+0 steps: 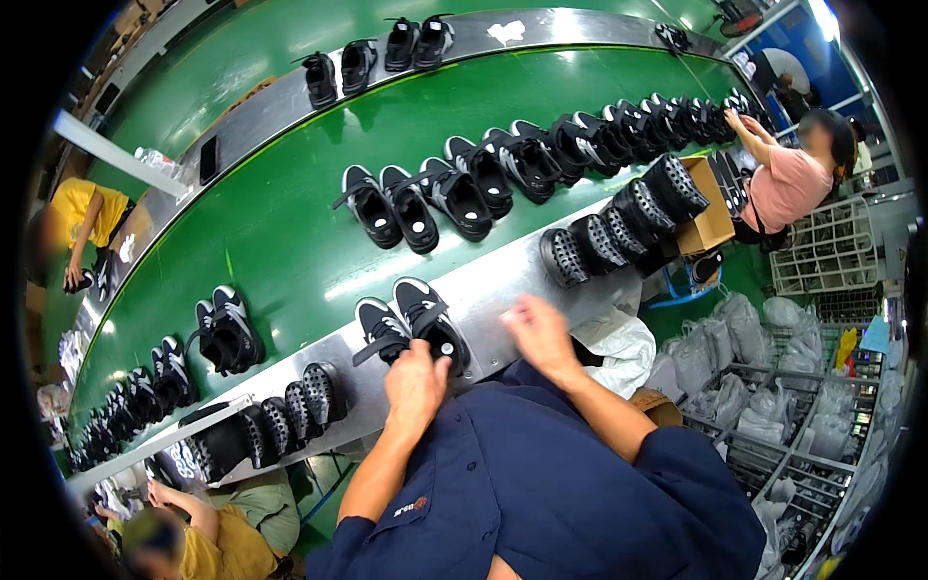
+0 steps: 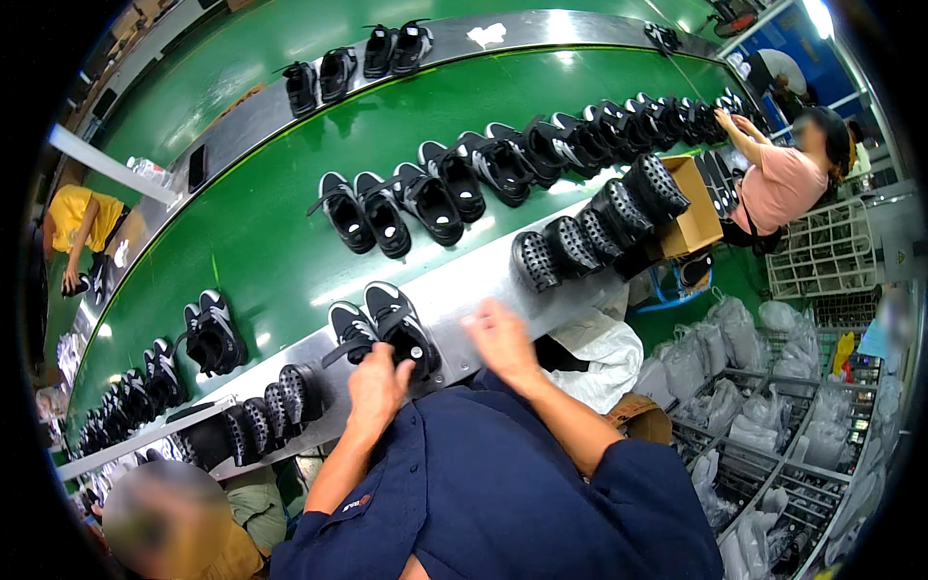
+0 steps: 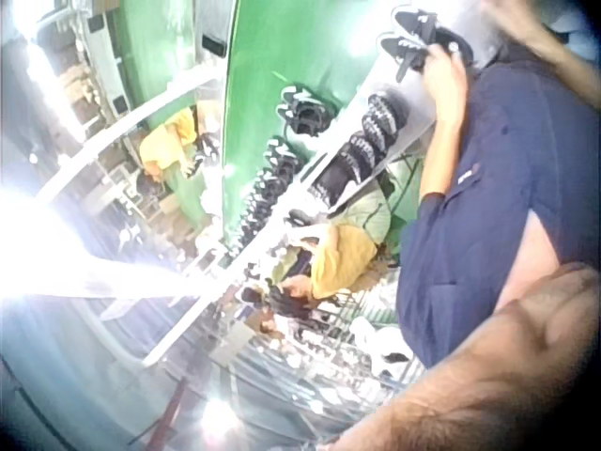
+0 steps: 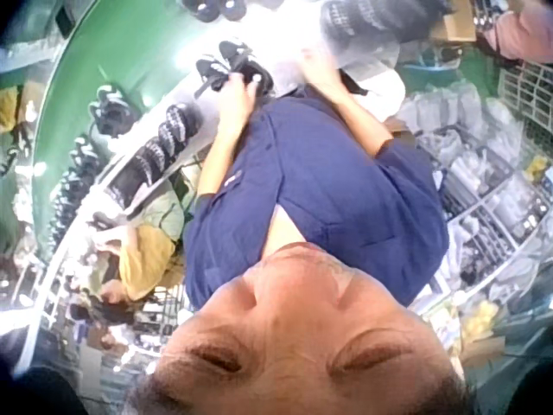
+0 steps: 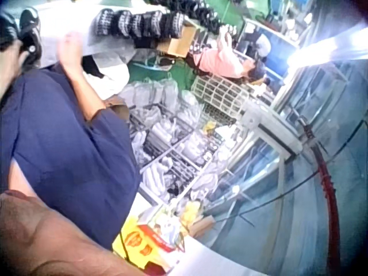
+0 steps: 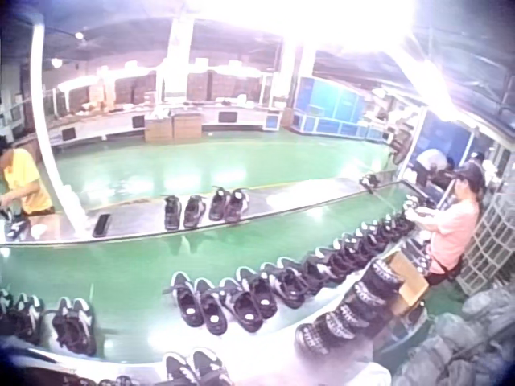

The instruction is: The person fastens the Velcro straps on several black sneakers, handling them one at a time and placing them on a conveyor belt.

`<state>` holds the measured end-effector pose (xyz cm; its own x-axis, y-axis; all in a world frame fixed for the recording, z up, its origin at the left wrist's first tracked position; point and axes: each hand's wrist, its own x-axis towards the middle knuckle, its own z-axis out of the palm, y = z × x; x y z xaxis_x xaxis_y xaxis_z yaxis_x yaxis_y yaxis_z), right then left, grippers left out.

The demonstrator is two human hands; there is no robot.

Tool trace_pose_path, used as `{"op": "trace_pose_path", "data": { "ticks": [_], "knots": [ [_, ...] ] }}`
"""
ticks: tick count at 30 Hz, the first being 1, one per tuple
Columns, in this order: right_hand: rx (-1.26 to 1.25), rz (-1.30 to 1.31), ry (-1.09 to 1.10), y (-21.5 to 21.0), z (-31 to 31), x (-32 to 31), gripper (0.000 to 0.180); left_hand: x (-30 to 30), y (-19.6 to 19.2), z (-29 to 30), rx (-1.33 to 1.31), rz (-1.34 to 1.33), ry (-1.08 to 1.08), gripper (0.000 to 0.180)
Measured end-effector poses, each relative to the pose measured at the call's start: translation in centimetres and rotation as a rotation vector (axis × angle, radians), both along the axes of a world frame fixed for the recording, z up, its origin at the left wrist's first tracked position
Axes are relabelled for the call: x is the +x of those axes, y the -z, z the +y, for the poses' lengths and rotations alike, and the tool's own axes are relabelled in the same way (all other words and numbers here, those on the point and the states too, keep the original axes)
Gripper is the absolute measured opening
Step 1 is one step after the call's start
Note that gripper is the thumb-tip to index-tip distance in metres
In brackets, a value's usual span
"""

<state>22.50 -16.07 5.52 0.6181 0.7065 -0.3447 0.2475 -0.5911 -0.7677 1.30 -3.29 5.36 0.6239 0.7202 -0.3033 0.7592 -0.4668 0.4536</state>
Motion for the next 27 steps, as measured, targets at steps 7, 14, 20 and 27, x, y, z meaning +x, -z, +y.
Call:
{"op": "trace_pose_path", "data": {
  "ticks": [7,14,20,27],
  "knots": [
    [-0.416,-0.957,0.274,0.8,-6.2,12.9,0.07,2.5,0.6,3.2,0.322,-0.156,0.048,0.029],
    [-0.381,-1.125,0.081,-0.5,-7.0,15.6,0.041,3.1,3.9,5.2,0.203,-0.228,0.152,0.016],
    [-0.052,-0.416,-0.446,-6.1,-2.5,3.3,0.04,4.6,5.1,6.0,0.025,-0.228,0.202,0.022],
    [-0.283,-0.37,-0.581,-4.0,2.0,-2.2,0.034,5.2,5.3,5.0,0.175,-0.306,0.284,0.024]
  ]
}}
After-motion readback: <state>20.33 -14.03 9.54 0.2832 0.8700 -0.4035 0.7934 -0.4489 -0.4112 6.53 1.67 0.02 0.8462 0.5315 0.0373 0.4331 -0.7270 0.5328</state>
